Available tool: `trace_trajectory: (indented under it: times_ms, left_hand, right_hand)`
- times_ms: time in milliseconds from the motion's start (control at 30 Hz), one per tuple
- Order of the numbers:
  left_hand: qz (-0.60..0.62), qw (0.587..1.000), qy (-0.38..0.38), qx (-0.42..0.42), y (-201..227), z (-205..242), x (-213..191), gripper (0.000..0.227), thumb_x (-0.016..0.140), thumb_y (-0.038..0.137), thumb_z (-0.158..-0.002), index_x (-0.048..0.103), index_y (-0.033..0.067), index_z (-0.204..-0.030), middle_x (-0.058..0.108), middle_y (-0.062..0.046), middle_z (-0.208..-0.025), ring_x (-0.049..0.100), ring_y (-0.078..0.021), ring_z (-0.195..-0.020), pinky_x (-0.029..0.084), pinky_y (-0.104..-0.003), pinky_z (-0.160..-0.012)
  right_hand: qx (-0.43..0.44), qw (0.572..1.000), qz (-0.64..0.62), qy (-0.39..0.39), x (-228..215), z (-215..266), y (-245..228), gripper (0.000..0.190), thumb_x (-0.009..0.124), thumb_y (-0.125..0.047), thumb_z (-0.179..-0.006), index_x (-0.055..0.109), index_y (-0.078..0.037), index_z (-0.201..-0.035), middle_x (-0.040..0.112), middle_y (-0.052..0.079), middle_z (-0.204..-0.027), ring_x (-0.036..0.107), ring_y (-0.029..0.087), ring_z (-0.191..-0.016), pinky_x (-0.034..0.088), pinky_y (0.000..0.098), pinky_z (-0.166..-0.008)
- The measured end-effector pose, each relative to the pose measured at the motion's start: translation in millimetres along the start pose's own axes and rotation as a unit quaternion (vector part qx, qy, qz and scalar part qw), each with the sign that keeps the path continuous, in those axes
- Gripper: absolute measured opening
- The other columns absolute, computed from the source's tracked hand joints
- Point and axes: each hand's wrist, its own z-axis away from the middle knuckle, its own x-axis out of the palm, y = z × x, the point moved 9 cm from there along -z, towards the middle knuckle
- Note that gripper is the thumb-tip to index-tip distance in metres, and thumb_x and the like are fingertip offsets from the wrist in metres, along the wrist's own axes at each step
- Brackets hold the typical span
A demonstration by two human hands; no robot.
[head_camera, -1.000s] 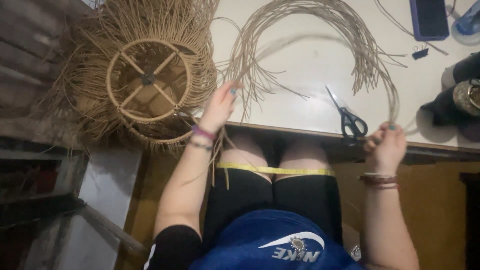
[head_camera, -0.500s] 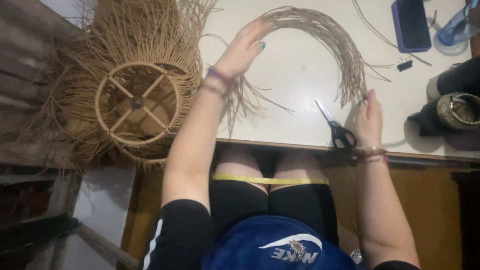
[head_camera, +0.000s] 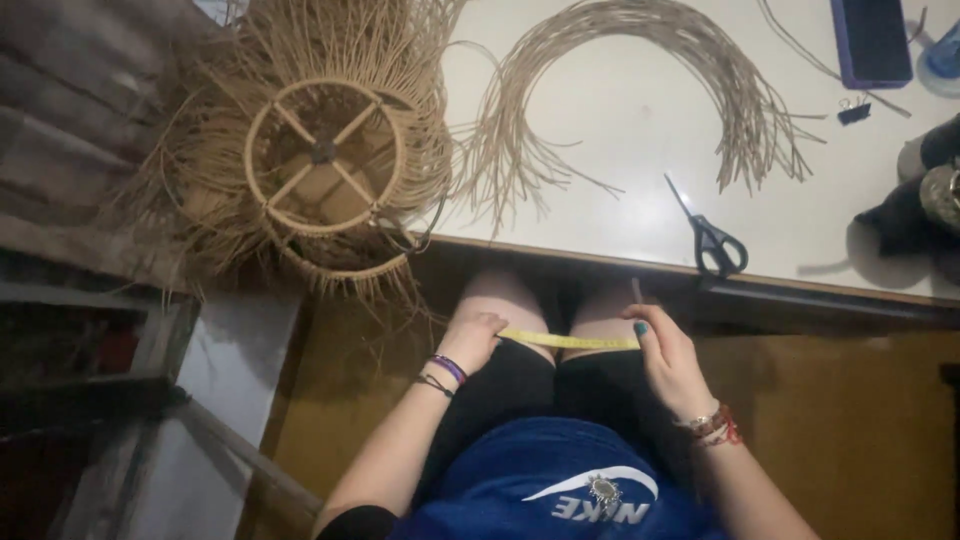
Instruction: Measuring lengths of straw using a tape measure and cutting them with scissors for a craft project.
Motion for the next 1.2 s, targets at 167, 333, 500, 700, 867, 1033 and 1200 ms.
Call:
trace_trajectory:
  times_ms: [167, 333, 500, 700, 867, 1033, 1200]
  left_hand:
    - [-0.045, 0.998, 0.034, -0.004, -1.1, 6.2, -10.6, 0.039, 0.072, 0.039, -0.089, 0.066, 0.0275, -0.125, 0.064, -0.002, -0.118, 0.063, -0.0321, -0.116, 0.051, -0.047, -0.1]
    - [0.107, 0.98, 0.063, 0.153, 112.0, 52.1, -97.7, 0.027, 0.068, 0.025, -0.095, 0.069, 0.0136, -0.119, 0.072, -0.013, -0.115, 0.069, -0.0392, -0.11, 0.055, -0.047, -0.095]
    - [0.234, 0.933, 0.082, 0.26, 169.9, 89.8, -171.6, 0.016, 0.068, 0.027, -0.095, 0.071, 0.0207, -0.111, 0.075, -0.003, -0.11, 0.072, -0.0284, -0.108, 0.058, -0.04, -0.092]
    - [0.249, 0.937, 0.137, 0.205, 87.8, 103.8, -222.1, 0.005, 0.077, 0.025, -0.082, 0.076, 0.0198, -0.083, 0.077, -0.003, -0.081, 0.075, -0.028, -0.084, 0.057, -0.038, -0.079]
    - [0.243, 0.924, 0.144, 0.258, 171.3, 105.6, -215.3, 0.01, 0.075, 0.027, -0.084, 0.077, 0.0173, -0.087, 0.075, 0.0, -0.083, 0.069, -0.0199, -0.077, 0.054, -0.031, -0.071]
    - [0.222, 0.928, 0.128, 0.269, 186.0, 98.9, -208.7, 0.013, 0.077, 0.037, -0.088, 0.076, 0.025, -0.092, 0.078, 0.004, -0.094, 0.075, -0.0196, -0.096, 0.058, -0.031, -0.084]
    - [0.216, 0.951, 0.103, 0.197, 113.7, 100.9, -233.2, 0.012, 0.077, 0.035, -0.083, 0.075, 0.0239, -0.087, 0.079, 0.001, -0.096, 0.075, -0.0261, -0.099, 0.058, -0.039, -0.083]
  right_hand:
    - [-0.088, 0.995, 0.045, 0.003, 16.5, 13.0, -24.1, 0.03, 0.053, -0.014, -0.101, 0.076, -0.017, -0.119, 0.076, 0.01, -0.106, 0.071, 0.036, -0.106, 0.055, 0.0478, -0.093]
    - [-0.066, 0.992, 0.103, 0.006, 38.7, 30.7, -47.0, 0.039, 0.055, -0.012, -0.099, 0.064, -0.018, -0.136, 0.075, 0.022, -0.111, 0.068, 0.048, -0.107, 0.054, 0.06, -0.093]
    - [-0.083, 0.985, 0.145, -0.052, 49.3, 37.0, -45.9, 0.018, 0.056, -0.019, -0.098, 0.069, -0.019, -0.11, 0.079, 0.015, -0.085, 0.075, 0.041, -0.088, 0.06, 0.0507, -0.077]
    - [0.118, 0.836, 0.497, -0.198, -42.3, 23.8, 94.7, 0.038, 0.056, -0.032, -0.094, 0.062, -0.036, -0.132, 0.084, 0.011, -0.091, 0.082, 0.031, -0.093, 0.064, 0.045, -0.083]
    - [0.022, 0.946, 0.275, -0.173, 8.7, 25.6, -21.4, 0.023, 0.054, -0.018, -0.096, 0.065, -0.015, -0.116, 0.076, 0.012, -0.105, 0.072, 0.033, -0.099, 0.058, 0.0458, -0.09]
    - [-0.068, 0.989, 0.064, -0.111, 36.0, 39.0, -37.6, 0.02, 0.053, -0.022, -0.1, 0.071, -0.016, -0.102, 0.077, 0.02, -0.091, 0.071, 0.043, -0.097, 0.056, 0.053, -0.083]
    - [0.072, 0.903, 0.397, -0.148, -21.0, 18.9, 51.2, 0.028, 0.05, -0.028, -0.098, 0.069, -0.017, -0.115, 0.081, 0.018, -0.099, 0.076, 0.039, -0.1, 0.059, 0.0536, -0.09]
